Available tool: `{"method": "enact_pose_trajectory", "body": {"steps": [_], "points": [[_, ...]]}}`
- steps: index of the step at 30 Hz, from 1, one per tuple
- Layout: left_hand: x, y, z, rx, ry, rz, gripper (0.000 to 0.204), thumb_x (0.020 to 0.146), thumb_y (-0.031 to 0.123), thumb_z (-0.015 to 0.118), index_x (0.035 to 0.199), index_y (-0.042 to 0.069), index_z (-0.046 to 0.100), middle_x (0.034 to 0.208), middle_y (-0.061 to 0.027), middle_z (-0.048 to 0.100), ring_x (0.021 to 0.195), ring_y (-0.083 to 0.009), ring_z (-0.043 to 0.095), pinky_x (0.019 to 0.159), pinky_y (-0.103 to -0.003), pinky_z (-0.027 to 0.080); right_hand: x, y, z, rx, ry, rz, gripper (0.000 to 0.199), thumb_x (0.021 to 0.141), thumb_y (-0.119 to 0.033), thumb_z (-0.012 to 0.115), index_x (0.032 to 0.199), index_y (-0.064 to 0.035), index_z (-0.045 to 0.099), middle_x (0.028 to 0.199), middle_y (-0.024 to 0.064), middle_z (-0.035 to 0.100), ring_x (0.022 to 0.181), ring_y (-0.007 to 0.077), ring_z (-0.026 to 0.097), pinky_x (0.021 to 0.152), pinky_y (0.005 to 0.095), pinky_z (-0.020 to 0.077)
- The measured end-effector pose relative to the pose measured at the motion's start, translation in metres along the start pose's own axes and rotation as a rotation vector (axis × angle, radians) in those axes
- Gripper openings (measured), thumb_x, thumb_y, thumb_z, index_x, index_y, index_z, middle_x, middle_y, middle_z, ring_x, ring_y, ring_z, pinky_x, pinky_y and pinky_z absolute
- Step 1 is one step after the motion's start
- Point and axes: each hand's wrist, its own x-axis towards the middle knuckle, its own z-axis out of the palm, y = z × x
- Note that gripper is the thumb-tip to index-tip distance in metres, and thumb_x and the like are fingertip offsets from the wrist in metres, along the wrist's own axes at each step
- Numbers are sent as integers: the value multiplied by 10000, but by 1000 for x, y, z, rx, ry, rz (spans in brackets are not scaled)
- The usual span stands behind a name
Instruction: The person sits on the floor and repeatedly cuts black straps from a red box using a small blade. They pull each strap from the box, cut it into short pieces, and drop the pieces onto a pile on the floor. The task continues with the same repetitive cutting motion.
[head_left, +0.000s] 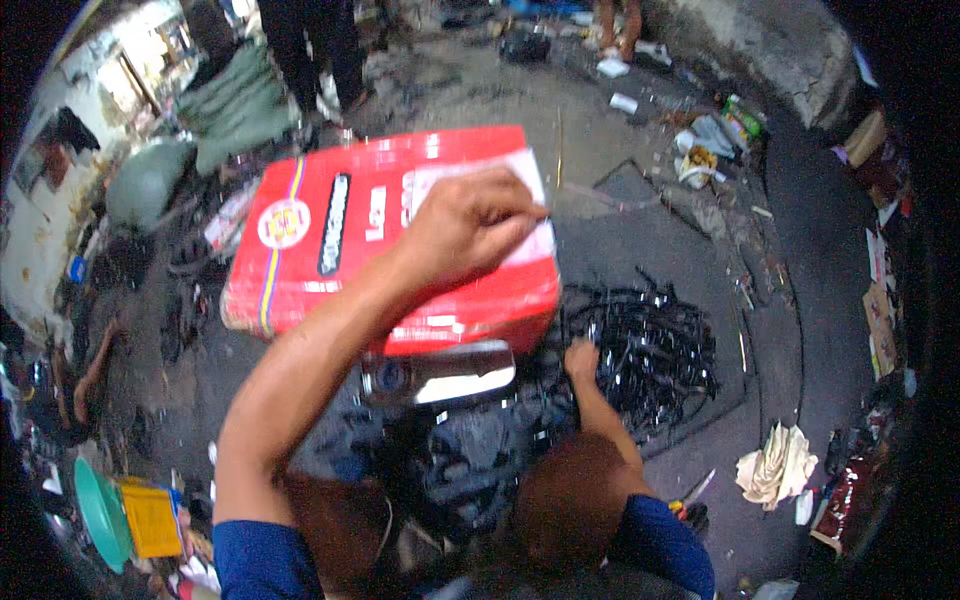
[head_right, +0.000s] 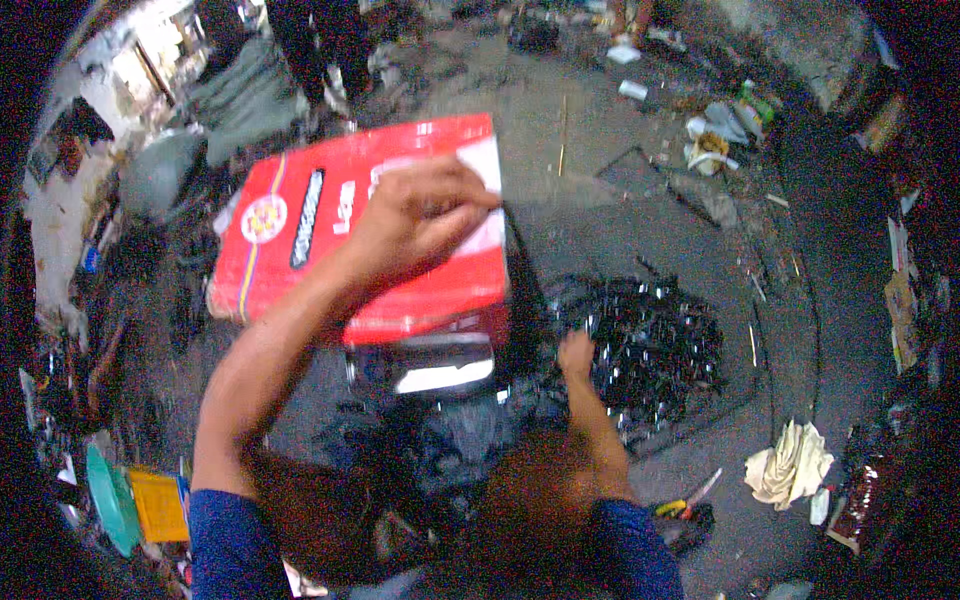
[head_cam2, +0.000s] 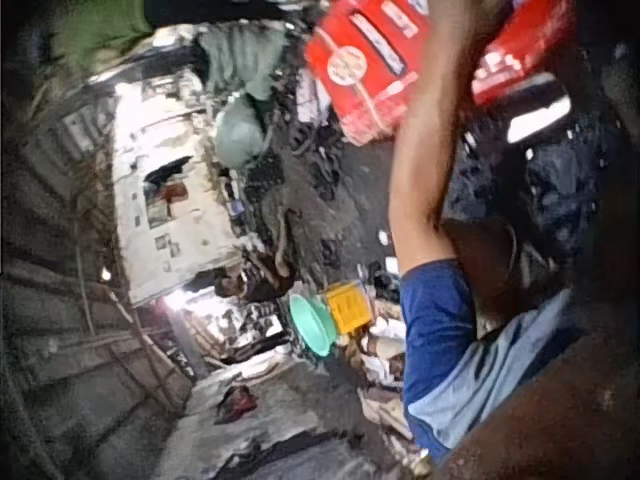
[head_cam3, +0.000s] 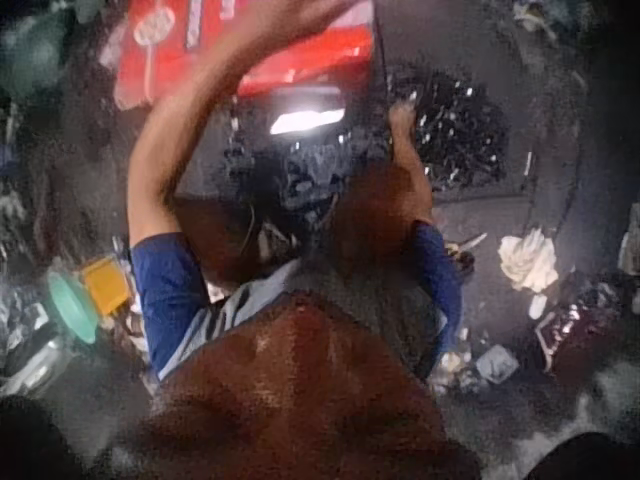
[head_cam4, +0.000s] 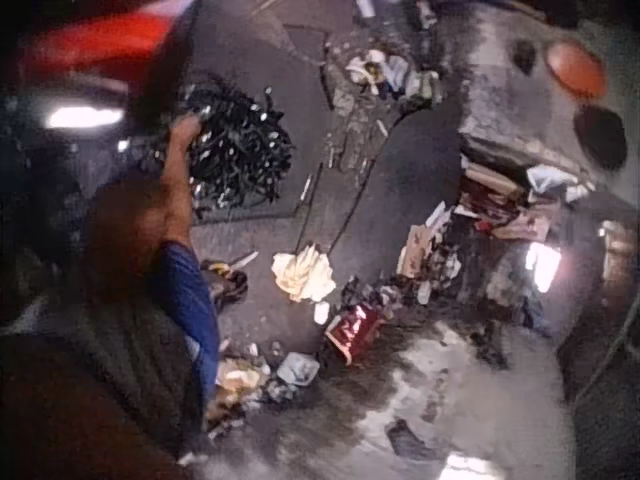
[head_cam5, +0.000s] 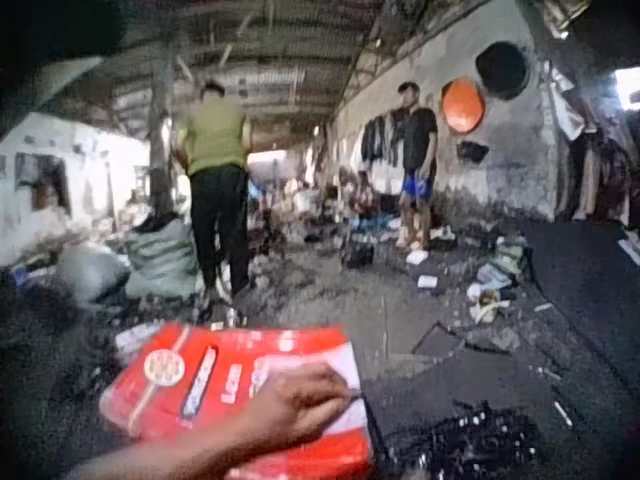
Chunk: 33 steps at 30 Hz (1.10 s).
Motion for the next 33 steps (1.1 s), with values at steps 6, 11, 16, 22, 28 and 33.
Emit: {"method": "enact_pose_trajectory", "body": {"steps": [6,11,16,22,28,33], "points": [[-9,-2,-1,-59,-75,-73,211,894,110,730,1089,43,775,1026,-117,712,931,-252,698,823,-347,561,-6,-16,-74,-189,-74,83,299,988,-242,552,1044,39,639,1061,314,685,982,458,682,866,528,542],[5,23,-18,-172,-245,-186,304,927,229,697,1101,-7,776,1110,-140,653,955,-202,642,756,-372,525,23,28,-144,-81,127,106,278,980,-218,556,977,35,671,1004,287,709,979,462,692,848,538,543],[0,4,0,-56,-110,-36,371,955,304,692,1222,54,753,1324,-187,573,1241,-310,557,993,-450,487,74,104,-218,-522,244,271,233,930,-233,631,1003,-17,676,1078,238,732,987,404,728,838,494,591],[-6,2,-3,81,-184,-47,596,887,509,723,1326,105,704,1412,-219,511,1364,-373,454,1119,-504,396,20,54,-220,-273,542,143,439,962,-420,640,1055,6,693,1035,202,689,979,418,656,882,499,513],[-6,3,-8,-59,-242,15,685,886,582,681,1390,118,653,1512,-237,447,1440,-396,386,1176,-543,325,-131,-76,-152,-180,-282,-806,462,743,-225,814,1174,-83,731,1330,188,587,1254,398,537,1087,479,441],[-30,68,4,268,-147,474,336,800,155,747,1115,62,674,1013,-103,616,873,-315,646,695,-417,556,-123,-57,-107,-200,-663,-577,327,837,-217,713,1099,-22,731,1324,180,595,1286,383,528,1092,478,427]]}}
